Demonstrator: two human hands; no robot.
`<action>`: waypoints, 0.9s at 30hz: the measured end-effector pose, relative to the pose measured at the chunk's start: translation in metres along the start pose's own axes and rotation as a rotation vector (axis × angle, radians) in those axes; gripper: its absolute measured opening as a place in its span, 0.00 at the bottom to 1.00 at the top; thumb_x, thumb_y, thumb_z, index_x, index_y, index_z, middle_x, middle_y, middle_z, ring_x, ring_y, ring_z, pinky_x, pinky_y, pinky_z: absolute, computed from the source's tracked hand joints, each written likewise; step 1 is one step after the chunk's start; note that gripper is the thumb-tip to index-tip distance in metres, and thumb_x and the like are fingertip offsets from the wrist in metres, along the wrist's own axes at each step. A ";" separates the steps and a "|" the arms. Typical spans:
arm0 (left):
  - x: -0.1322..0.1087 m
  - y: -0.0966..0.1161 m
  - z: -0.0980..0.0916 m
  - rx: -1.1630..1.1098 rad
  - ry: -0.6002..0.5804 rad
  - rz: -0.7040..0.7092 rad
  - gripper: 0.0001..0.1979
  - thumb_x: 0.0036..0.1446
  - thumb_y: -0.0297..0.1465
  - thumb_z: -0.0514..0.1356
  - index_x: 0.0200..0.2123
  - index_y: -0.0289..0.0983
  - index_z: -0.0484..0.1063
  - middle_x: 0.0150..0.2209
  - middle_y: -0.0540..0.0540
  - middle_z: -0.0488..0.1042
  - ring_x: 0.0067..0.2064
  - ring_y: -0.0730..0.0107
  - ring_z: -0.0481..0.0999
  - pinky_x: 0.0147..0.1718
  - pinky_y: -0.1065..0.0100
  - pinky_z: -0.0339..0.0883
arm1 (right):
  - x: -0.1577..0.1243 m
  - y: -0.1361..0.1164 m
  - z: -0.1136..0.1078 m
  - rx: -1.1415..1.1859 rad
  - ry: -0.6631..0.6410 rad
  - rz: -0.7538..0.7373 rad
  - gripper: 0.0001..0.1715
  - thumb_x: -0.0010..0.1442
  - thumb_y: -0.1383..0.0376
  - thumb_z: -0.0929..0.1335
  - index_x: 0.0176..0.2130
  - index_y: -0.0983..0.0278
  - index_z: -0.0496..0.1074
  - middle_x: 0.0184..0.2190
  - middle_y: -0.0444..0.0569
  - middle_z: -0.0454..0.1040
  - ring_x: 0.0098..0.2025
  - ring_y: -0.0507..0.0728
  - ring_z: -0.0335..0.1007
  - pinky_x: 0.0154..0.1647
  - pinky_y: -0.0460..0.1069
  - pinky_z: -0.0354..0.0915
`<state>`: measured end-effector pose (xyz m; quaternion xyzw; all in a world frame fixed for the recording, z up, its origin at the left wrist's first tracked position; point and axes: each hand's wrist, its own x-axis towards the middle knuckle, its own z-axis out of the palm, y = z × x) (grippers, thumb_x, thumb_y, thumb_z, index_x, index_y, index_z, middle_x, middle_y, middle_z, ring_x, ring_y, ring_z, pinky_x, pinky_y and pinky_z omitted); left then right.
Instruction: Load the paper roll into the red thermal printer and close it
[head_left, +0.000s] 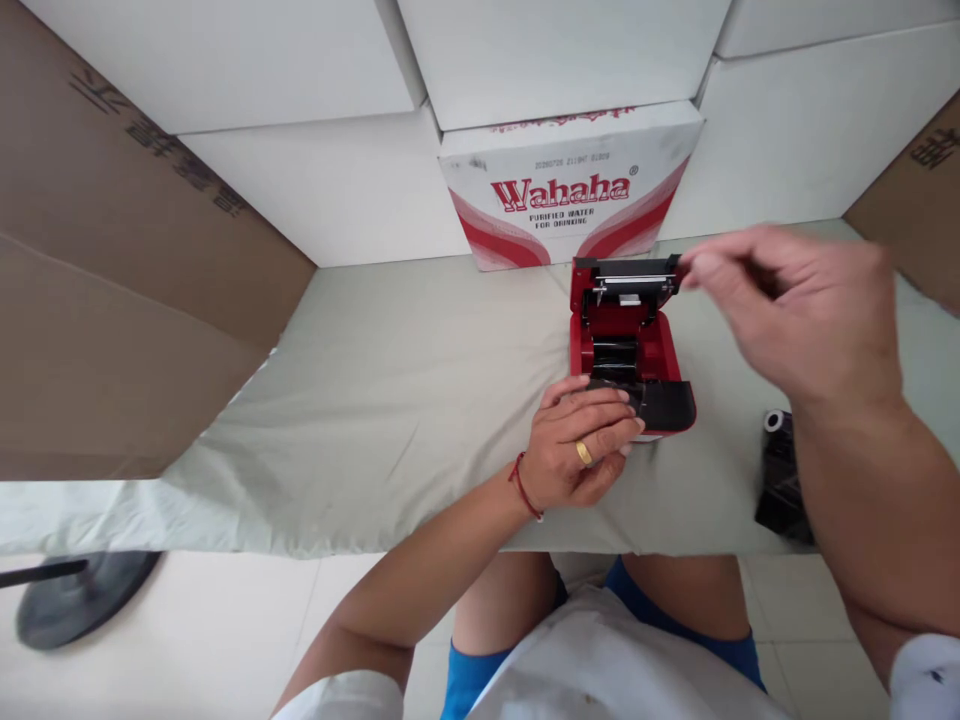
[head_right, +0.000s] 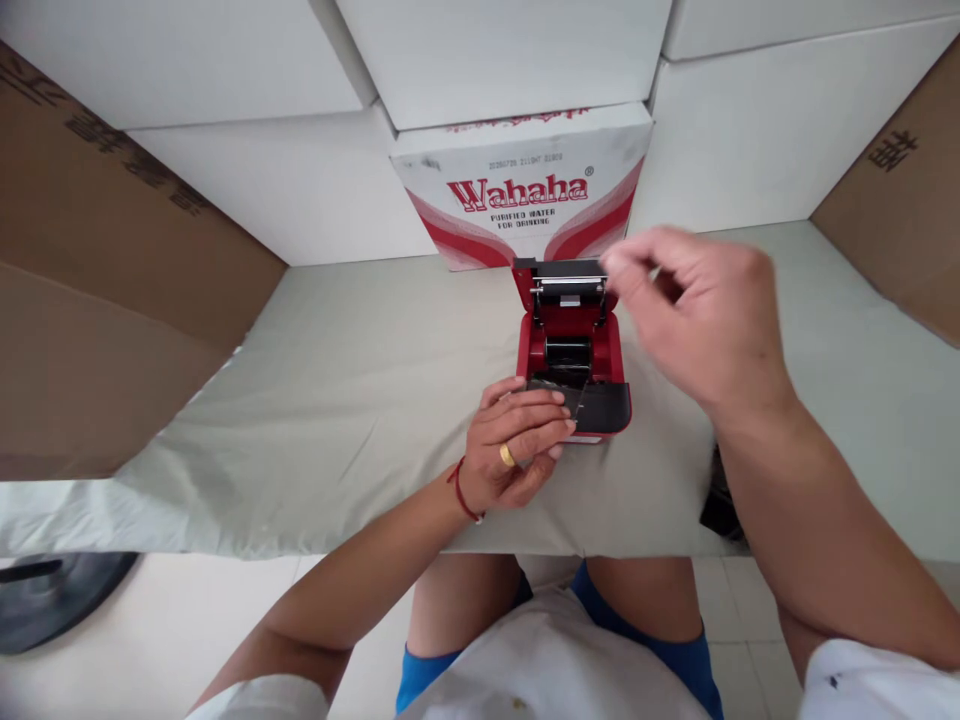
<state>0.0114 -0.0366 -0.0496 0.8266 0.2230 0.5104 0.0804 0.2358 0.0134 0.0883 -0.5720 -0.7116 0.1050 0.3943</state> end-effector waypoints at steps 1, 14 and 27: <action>0.001 0.003 0.001 -0.013 -0.002 0.018 0.27 0.67 0.30 0.63 0.68 0.49 0.73 0.52 0.49 0.90 0.57 0.62 0.89 0.74 0.54 0.65 | 0.002 0.006 0.001 -0.014 0.112 -0.001 0.21 0.76 0.51 0.66 0.49 0.57 0.86 0.46 0.52 0.87 0.40 0.61 0.79 0.45 0.56 0.74; 0.002 -0.001 -0.006 0.278 0.086 -0.119 0.16 0.74 0.34 0.58 0.59 0.49 0.81 0.53 0.48 0.89 0.65 0.55 0.82 0.77 0.45 0.56 | 0.003 0.051 0.030 -0.120 0.100 -0.023 0.30 0.79 0.48 0.60 0.73 0.45 0.70 0.72 0.55 0.70 0.70 0.72 0.71 0.64 0.70 0.76; 0.005 0.000 -0.001 0.236 0.052 -0.122 0.17 0.73 0.33 0.60 0.60 0.47 0.80 0.52 0.48 0.89 0.64 0.57 0.81 0.78 0.47 0.52 | 0.012 0.065 0.054 0.166 0.053 0.011 0.30 0.78 0.48 0.63 0.71 0.55 0.71 0.69 0.56 0.77 0.69 0.64 0.76 0.70 0.64 0.72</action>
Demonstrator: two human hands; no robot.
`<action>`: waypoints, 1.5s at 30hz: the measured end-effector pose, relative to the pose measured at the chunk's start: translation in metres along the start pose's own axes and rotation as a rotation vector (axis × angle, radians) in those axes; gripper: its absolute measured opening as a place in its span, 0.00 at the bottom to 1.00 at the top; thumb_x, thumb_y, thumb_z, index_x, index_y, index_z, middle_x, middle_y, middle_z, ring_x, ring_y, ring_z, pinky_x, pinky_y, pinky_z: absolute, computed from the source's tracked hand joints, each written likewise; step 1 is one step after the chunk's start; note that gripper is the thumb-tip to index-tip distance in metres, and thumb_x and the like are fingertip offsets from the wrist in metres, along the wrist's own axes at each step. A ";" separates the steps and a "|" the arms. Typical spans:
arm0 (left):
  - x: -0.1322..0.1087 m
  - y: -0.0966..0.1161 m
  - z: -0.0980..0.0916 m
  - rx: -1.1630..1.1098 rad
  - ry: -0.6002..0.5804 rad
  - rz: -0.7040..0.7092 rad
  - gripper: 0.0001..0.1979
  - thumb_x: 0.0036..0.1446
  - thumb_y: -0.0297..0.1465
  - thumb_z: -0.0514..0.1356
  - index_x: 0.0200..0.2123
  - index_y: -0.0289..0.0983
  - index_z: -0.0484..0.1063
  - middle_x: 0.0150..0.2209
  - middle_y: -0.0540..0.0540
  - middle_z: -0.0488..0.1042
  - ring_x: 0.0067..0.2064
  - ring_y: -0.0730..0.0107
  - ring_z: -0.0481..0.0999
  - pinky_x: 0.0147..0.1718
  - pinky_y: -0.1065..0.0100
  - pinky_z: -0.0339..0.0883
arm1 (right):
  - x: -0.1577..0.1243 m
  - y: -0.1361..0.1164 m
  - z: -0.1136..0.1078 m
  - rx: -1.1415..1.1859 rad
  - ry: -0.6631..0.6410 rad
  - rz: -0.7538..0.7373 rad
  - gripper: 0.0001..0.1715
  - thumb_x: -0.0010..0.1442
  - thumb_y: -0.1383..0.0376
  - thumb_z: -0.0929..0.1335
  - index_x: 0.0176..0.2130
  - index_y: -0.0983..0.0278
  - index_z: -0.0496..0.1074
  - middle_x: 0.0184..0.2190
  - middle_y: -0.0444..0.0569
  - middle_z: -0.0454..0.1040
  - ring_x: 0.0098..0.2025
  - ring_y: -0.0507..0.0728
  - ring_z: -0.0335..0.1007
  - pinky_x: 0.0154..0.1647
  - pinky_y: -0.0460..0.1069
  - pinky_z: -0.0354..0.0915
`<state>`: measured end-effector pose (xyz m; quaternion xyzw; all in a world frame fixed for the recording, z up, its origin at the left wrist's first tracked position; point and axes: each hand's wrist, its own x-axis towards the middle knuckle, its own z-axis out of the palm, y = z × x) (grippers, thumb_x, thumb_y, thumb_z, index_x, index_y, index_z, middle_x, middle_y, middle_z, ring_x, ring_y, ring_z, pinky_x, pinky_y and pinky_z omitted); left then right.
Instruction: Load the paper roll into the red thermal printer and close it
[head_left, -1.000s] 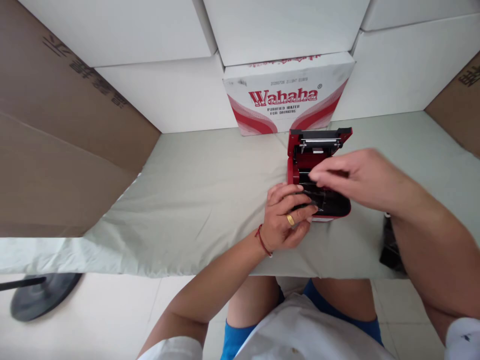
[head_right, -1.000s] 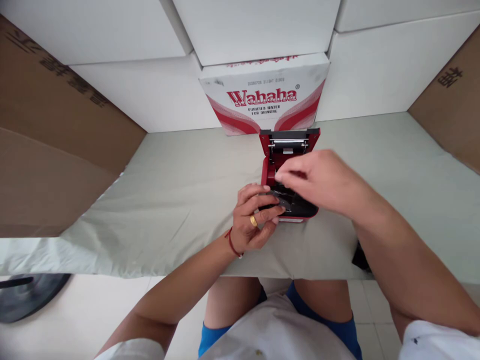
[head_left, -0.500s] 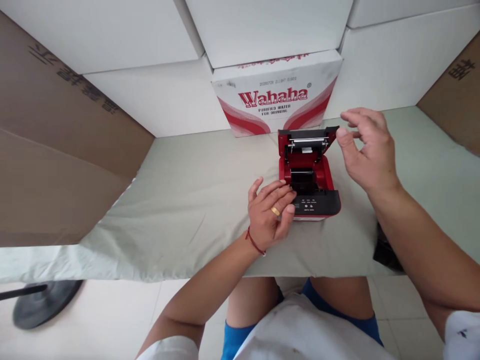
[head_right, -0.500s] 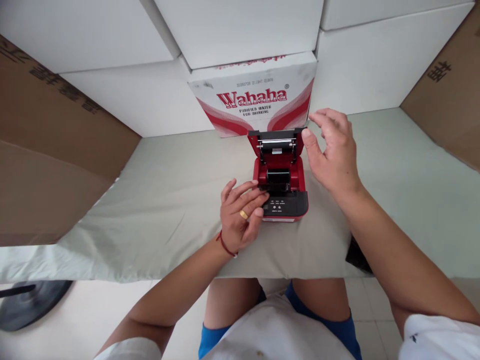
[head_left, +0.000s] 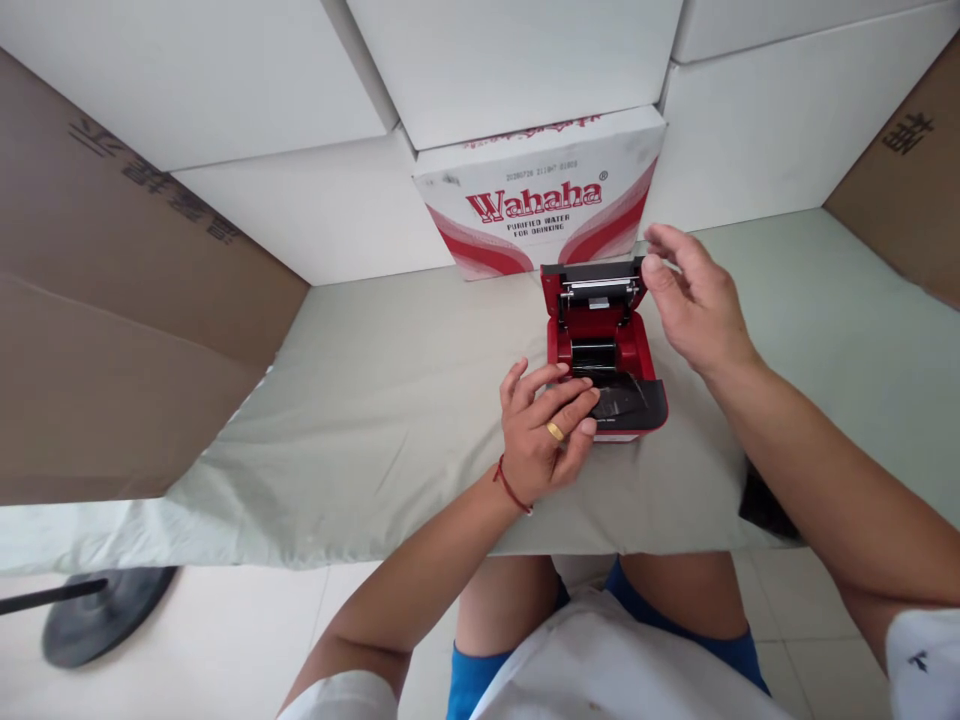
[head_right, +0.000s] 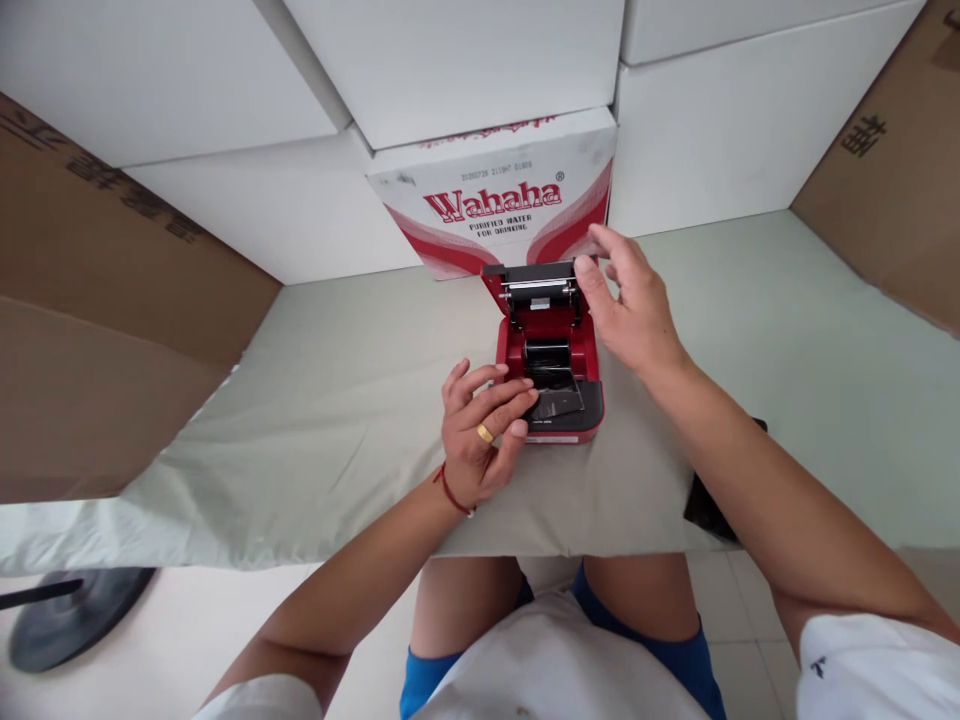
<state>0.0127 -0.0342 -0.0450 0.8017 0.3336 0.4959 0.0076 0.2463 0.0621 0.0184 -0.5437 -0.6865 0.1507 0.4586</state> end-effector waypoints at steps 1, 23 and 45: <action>0.000 0.002 0.001 0.032 0.023 0.025 0.16 0.72 0.33 0.61 0.59 0.47 0.80 0.51 0.48 0.89 0.64 0.56 0.80 0.78 0.47 0.53 | -0.001 -0.001 0.001 0.037 -0.020 -0.011 0.30 0.79 0.47 0.63 0.71 0.53 0.72 0.68 0.54 0.79 0.68 0.64 0.78 0.70 0.63 0.73; -0.001 0.001 0.004 0.156 0.179 0.091 0.09 0.66 0.33 0.66 0.48 0.49 0.82 0.48 0.47 0.80 0.65 0.57 0.75 0.79 0.43 0.52 | -0.060 -0.011 -0.026 0.114 -0.101 -0.342 0.19 0.80 0.60 0.66 0.59 0.54 0.84 0.59 0.50 0.87 0.67 0.63 0.80 0.72 0.64 0.72; 0.000 -0.003 -0.004 -0.003 0.076 0.093 0.10 0.72 0.33 0.62 0.53 0.43 0.79 0.51 0.44 0.76 0.63 0.56 0.80 0.71 0.42 0.72 | -0.102 -0.002 -0.011 -0.042 -0.067 -0.407 0.20 0.77 0.70 0.66 0.63 0.60 0.77 0.60 0.57 0.85 0.67 0.65 0.79 0.76 0.69 0.65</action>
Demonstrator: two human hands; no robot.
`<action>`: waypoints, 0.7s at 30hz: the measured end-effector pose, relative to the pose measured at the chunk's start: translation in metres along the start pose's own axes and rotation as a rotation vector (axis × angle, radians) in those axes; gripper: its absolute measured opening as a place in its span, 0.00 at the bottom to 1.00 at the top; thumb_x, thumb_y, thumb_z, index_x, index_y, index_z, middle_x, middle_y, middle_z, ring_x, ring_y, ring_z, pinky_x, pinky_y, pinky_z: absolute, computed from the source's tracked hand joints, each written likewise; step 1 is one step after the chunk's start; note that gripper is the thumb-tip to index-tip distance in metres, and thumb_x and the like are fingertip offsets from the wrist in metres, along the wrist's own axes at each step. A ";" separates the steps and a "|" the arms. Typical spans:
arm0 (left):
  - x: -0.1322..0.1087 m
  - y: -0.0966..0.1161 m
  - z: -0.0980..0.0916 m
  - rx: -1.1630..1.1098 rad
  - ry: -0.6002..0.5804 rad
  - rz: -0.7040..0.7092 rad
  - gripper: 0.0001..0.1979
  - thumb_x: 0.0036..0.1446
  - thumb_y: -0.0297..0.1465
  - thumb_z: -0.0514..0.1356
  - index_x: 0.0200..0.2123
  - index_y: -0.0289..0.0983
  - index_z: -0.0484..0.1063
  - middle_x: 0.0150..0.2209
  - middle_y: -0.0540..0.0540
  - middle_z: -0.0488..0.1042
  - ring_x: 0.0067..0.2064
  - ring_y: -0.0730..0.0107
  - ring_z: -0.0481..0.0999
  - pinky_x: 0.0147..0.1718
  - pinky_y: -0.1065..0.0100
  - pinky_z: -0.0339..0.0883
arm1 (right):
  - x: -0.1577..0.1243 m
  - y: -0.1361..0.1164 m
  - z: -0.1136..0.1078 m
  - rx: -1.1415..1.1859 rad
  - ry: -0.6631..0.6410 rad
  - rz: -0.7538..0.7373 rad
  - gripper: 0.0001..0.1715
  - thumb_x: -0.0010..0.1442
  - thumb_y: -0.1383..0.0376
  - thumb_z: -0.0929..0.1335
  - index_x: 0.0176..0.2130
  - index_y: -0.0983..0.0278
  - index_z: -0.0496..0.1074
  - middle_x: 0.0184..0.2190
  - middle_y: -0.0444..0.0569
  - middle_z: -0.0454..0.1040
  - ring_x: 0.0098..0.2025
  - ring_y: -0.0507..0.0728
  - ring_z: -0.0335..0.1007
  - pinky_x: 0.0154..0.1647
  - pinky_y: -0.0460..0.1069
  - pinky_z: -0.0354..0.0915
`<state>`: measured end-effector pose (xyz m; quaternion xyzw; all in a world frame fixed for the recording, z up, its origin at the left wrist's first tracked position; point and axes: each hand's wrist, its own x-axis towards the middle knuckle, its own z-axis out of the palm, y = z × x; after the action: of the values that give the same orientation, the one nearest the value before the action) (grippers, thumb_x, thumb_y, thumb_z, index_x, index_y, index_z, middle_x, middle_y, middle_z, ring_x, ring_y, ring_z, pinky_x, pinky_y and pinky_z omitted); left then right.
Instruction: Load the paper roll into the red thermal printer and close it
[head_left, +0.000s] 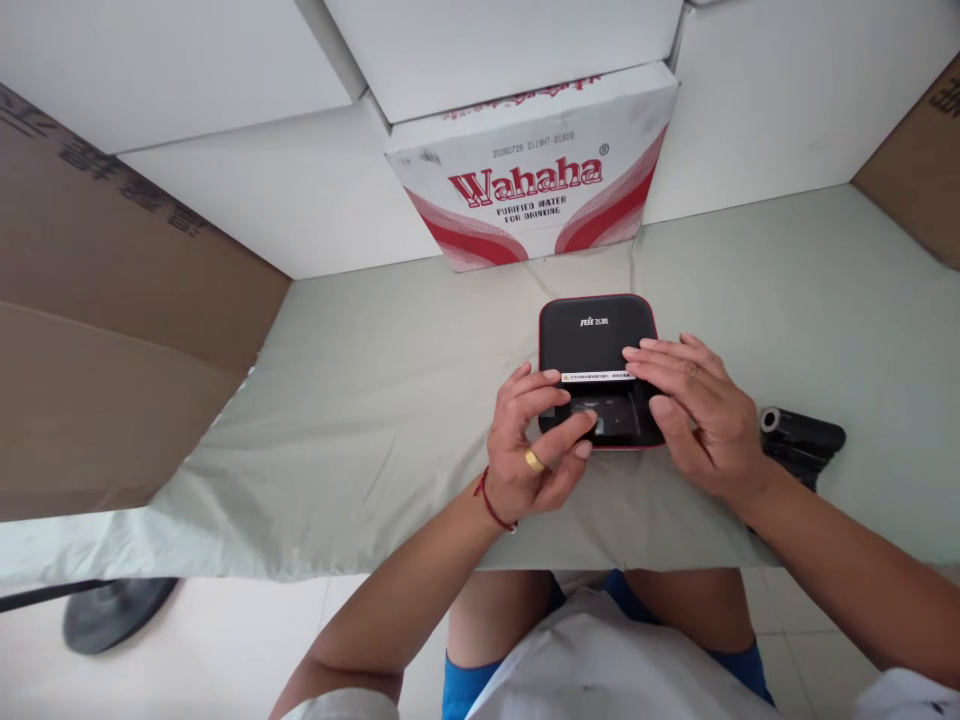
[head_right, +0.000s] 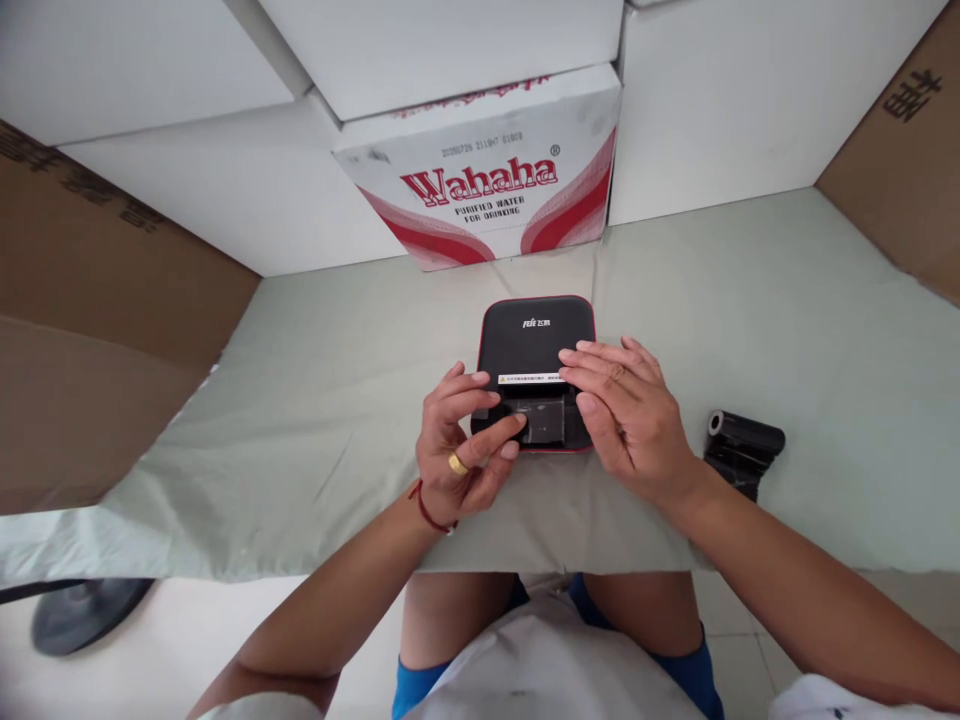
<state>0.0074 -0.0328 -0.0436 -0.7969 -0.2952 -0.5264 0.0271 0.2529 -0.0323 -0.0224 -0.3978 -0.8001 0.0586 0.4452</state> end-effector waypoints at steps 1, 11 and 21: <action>0.000 0.000 -0.001 -0.042 0.008 -0.028 0.12 0.73 0.34 0.61 0.56 0.44 0.78 0.51 0.43 0.76 0.63 0.55 0.79 0.70 0.43 0.73 | -0.001 -0.001 0.000 0.001 -0.004 -0.014 0.22 0.77 0.68 0.66 0.66 0.59 0.75 0.61 0.58 0.85 0.68 0.65 0.79 0.76 0.70 0.64; -0.016 -0.038 0.015 -0.549 -0.035 -0.753 0.33 0.68 0.45 0.63 0.73 0.57 0.60 0.77 0.46 0.63 0.79 0.54 0.66 0.75 0.50 0.66 | -0.012 -0.012 -0.005 -0.065 0.050 -0.203 0.19 0.76 0.54 0.67 0.60 0.47 0.84 0.42 0.51 0.85 0.51 0.66 0.78 0.52 0.64 0.76; -0.013 -0.048 0.023 -1.003 -0.099 -0.905 0.54 0.58 0.43 0.70 0.79 0.64 0.44 0.84 0.49 0.53 0.84 0.55 0.58 0.77 0.48 0.65 | -0.005 -0.009 -0.003 -0.030 0.048 -0.335 0.18 0.74 0.63 0.70 0.59 0.56 0.83 0.45 0.50 0.88 0.50 0.62 0.82 0.50 0.59 0.80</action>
<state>-0.0007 0.0095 -0.0777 -0.5342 -0.3207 -0.5220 -0.5825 0.2508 -0.0427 -0.0199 -0.2668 -0.8452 -0.0376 0.4616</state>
